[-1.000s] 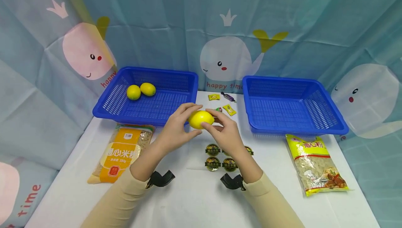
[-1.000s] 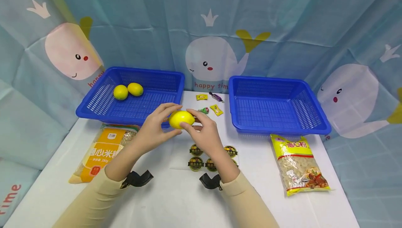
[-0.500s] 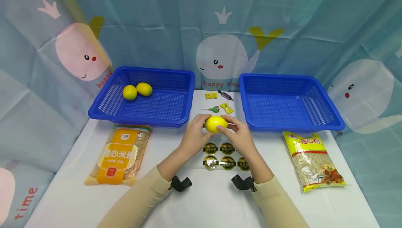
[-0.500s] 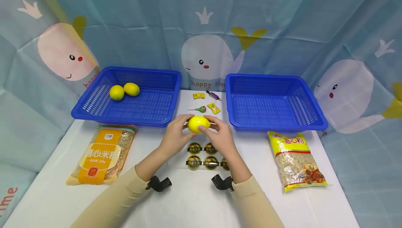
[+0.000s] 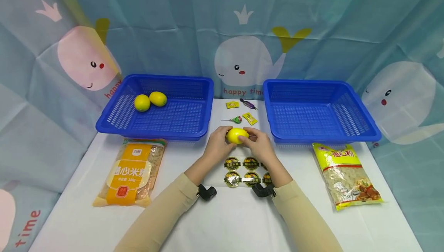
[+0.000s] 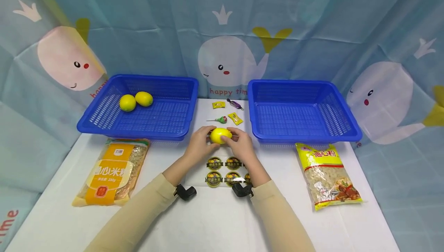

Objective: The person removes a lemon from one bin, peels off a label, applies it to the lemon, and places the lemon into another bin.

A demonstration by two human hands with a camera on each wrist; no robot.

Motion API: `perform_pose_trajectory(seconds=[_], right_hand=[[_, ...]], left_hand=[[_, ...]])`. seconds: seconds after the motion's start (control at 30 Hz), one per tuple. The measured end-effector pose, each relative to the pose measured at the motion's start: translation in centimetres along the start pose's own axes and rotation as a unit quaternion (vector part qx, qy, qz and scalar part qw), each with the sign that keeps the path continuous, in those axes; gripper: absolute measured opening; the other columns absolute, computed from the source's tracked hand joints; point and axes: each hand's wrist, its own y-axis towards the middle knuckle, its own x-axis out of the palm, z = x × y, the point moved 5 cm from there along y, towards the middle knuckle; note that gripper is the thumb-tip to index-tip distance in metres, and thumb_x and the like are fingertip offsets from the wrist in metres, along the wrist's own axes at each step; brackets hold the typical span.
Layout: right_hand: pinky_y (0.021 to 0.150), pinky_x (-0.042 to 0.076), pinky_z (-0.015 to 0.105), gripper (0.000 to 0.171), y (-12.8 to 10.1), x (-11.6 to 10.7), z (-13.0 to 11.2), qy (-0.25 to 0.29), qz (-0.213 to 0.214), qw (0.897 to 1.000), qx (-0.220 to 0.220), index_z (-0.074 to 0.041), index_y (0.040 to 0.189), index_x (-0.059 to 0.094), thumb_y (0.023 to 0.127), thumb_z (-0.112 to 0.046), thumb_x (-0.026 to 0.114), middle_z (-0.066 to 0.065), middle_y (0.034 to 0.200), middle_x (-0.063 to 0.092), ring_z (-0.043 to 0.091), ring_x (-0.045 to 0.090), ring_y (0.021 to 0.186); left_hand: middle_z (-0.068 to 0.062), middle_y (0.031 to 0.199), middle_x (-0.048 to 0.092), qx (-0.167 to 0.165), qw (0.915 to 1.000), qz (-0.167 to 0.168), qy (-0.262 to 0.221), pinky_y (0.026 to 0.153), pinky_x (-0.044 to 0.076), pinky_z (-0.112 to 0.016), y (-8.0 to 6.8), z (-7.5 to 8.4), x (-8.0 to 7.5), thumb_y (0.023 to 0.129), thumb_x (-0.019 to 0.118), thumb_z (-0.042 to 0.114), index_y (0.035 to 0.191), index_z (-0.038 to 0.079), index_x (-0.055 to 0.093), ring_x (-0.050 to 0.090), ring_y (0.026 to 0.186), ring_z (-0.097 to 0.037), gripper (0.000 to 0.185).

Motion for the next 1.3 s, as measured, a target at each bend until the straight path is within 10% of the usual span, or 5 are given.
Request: perform_pose_trajectory(seconds=[1.3], right_hand=[[0.098,0.055,0.042,0.069,0.9,0.0,0.6,-0.025,-0.011,1.0,0.006,-0.011,0.148,0.048,0.09,-0.031,0.078,0.015,0.135,0.062,0.029,0.062,0.122]], left_hand=[[-0.016,0.15,0.046,-0.018,0.9988,-0.036,0.026,0.117,0.038,-0.045,1.0,-0.9,0.4,0.081,0.085,0.018,0.152,0.01,0.041,0.048,0.138,-0.034,0.084]])
